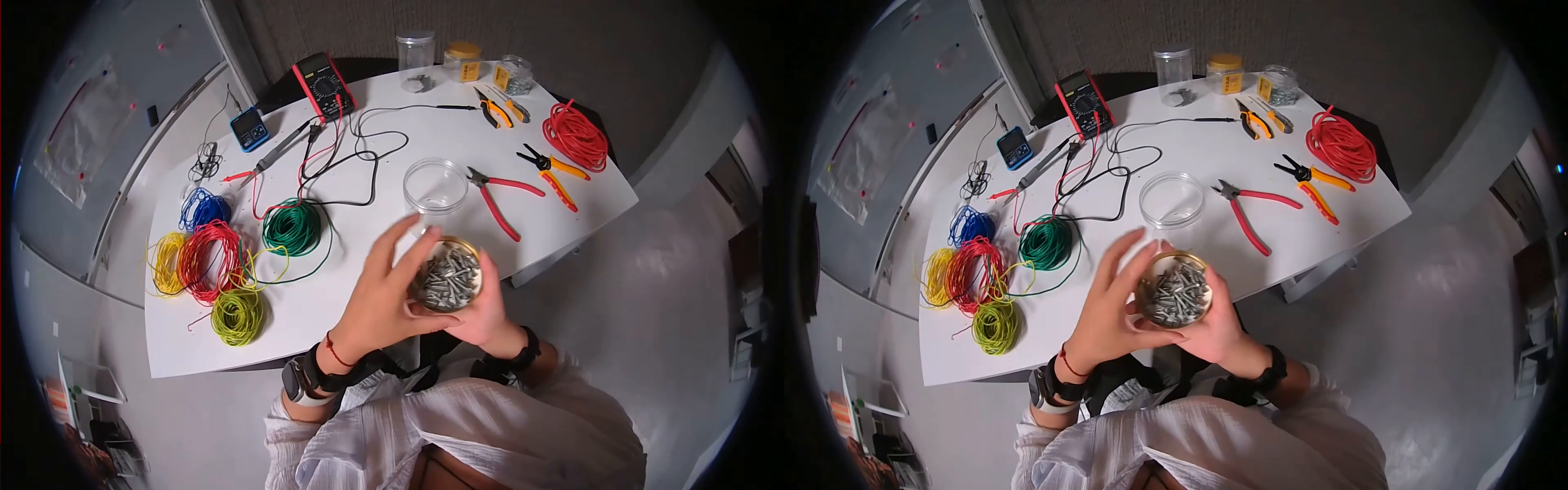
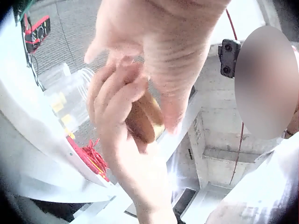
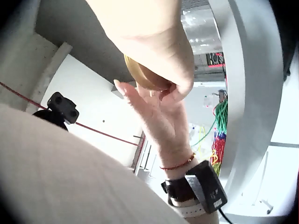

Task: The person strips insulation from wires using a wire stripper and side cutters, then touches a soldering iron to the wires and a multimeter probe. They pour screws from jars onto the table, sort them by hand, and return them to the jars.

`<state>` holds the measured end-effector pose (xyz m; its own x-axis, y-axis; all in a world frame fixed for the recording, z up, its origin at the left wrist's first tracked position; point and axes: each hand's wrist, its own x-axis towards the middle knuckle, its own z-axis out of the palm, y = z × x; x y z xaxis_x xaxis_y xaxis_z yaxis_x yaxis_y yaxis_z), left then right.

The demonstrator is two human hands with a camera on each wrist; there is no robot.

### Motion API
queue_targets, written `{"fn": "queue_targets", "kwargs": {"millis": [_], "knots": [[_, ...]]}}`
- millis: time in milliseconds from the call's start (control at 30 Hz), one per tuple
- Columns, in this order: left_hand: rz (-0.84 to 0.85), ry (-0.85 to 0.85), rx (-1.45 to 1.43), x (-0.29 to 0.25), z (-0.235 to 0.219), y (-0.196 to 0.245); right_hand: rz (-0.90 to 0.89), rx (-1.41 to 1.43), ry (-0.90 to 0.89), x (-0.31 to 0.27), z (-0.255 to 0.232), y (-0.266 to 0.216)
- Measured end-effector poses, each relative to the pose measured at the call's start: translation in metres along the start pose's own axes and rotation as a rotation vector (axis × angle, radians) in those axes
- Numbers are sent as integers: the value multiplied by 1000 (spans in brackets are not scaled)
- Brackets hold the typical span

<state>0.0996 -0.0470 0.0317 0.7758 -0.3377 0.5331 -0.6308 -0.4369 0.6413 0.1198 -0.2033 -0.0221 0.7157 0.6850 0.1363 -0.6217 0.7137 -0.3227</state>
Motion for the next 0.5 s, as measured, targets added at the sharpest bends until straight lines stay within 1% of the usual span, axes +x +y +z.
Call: {"fn": "queue_targets", "kwargs": {"millis": [33, 67, 100, 167, 200, 233, 300, 333, 367, 400, 433, 500], "knots": [[-19, 84, 89, 2, -3, 3, -8, -111, -69, -1, 7, -6], [-37, 168, 176, 3, -5, 4, -118, -50, 45, -2, 12, -8], [-32, 166, 171, 6, -4, 0, -159, -70, 142, -6, 9, -18], [-111, 323, 259, 14, -3, -15, -180, -114, 35, -7, 5, -43], [-120, 297, 297, 19, -2, -23, -224, -167, 99, -6, 8, -54], [-119, 301, 295, 26, 1, -29, -263, -152, 99, -3, 5, -64], [-189, 242, 175, 37, 7, -41, -333, -263, 164, 7, 5, -81], [-177, 243, 174, 40, 14, -54, -332, -265, 162, 11, 5, -87], [-177, 245, 174, 44, 18, -60, -361, -291, 198, 15, 5, -91], [-197, 244, 117, 47, 22, -64, -390, -315, 234, 19, 5, -95], [-217, 242, 59, 49, 27, -67, -390, -316, 232, 22, 5, -99], [-199, 256, 4, 49, 37, -75, -388, -340, 307, 28, 6, -103]]}}
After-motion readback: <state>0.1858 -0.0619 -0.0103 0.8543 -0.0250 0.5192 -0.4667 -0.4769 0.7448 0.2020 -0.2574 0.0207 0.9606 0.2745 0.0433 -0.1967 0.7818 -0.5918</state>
